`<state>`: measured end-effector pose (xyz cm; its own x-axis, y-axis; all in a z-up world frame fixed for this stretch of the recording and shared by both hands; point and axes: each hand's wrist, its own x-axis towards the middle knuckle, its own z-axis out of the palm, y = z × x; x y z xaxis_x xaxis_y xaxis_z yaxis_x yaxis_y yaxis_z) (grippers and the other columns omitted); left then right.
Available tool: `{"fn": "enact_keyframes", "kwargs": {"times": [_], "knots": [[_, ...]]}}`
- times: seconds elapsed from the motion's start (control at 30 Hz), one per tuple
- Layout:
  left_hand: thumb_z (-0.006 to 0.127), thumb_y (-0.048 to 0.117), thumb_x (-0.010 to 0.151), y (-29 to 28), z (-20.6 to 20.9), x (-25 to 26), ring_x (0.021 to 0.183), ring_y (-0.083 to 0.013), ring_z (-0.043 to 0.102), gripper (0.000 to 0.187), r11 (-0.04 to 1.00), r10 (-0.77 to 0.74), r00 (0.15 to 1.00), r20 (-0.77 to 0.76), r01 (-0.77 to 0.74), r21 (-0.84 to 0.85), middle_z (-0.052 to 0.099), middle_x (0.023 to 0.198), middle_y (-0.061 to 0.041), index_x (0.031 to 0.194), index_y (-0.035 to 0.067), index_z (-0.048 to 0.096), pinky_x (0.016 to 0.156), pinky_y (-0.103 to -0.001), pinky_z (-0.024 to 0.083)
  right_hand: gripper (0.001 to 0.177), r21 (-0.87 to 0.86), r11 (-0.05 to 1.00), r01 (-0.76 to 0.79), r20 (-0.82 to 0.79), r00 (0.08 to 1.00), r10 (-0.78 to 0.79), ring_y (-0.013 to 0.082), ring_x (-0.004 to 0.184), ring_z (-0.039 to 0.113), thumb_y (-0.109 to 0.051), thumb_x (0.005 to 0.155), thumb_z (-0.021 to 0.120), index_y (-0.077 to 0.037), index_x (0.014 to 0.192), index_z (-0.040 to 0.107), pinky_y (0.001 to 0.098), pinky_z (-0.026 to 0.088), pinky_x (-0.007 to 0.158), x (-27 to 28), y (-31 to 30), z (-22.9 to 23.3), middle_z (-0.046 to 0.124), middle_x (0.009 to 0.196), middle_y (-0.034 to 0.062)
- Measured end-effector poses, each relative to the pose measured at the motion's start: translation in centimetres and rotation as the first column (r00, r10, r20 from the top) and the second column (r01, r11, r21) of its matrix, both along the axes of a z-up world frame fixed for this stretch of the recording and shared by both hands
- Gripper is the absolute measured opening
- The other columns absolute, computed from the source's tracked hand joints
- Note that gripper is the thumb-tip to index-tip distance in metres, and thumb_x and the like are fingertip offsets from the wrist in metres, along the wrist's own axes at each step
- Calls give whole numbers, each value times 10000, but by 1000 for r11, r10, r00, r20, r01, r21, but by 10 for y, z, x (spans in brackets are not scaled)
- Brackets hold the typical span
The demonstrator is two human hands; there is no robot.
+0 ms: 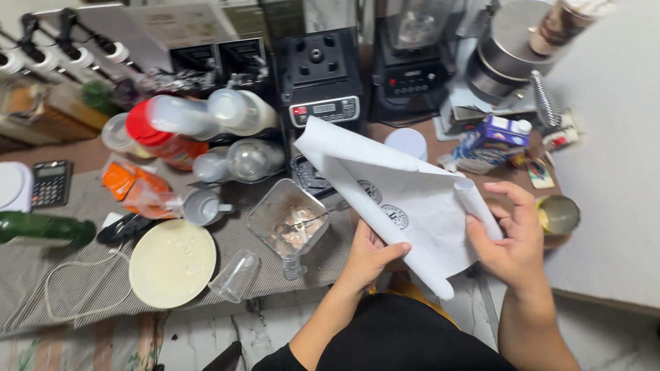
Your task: The person scoops a blended mixture from a blender jar into a plastic cup using a spoon. They then add whipped cream from a piping bag and drizzle chocolate sauce over the top. Finally, they place a lid on the cup and apply a branded sticker.
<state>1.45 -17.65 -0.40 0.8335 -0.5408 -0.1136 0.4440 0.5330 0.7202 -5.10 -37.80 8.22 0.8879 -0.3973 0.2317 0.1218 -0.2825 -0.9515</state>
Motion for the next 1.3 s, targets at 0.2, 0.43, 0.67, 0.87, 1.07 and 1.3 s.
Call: {"fn": "enact_keyframes", "kwargs": {"times": [0.2,0.43,0.67,0.87,1.07,1.3], "knots": [[712,83,882,-25,-8,-9,1020,-227,672,542,987,-159,937,-312,142,-75,649,1179,-118,1347,5,444,850,-373,568,459,-244,968,58,82,996,-39,108,974,660,42,923,676,-27,1345,512,240,522,878,-27,-44,-9,688,1160,88],[732,17,914,-46,-12,-8,1004,-174,675,476,991,-130,977,-168,129,-20,671,1175,-124,1313,-14,475,859,-336,543,276,-646,635,422,332,905,-264,263,1048,595,-9,898,781,-49,1127,633,388,419,960,-25,-38,-7,648,1082,83],[733,-29,889,-59,-22,-9,1189,-191,643,495,976,-163,986,-35,156,-148,674,1257,-102,1327,-43,504,1067,-349,506,293,-692,718,75,101,995,-7,215,982,637,-201,764,825,-131,1039,752,355,414,914,-12,-6,1,706,1023,16],[761,-49,883,-64,-33,0,1153,-192,660,471,963,-228,966,119,242,-120,666,1248,-125,1302,-62,548,1010,-343,545,192,-803,591,74,169,980,106,202,918,649,-156,797,809,-98,969,746,410,417,886,-10,-16,17,705,904,9],[785,-1,876,-69,-25,11,1018,-184,691,403,949,-310,928,208,289,123,711,1144,-122,1240,-64,622,896,-323,575,172,-912,408,46,151,961,231,208,872,659,-123,802,800,-58,952,748,439,471,875,-4,-42,24,696,887,15],[784,20,882,-95,-52,41,1096,-159,677,415,944,-329,904,275,316,92,699,1186,-101,1252,-44,607,957,-316,558,73,-810,580,86,197,972,130,195,795,675,-51,836,753,-71,885,704,409,497,876,12,-70,-2,726,877,18]]}}
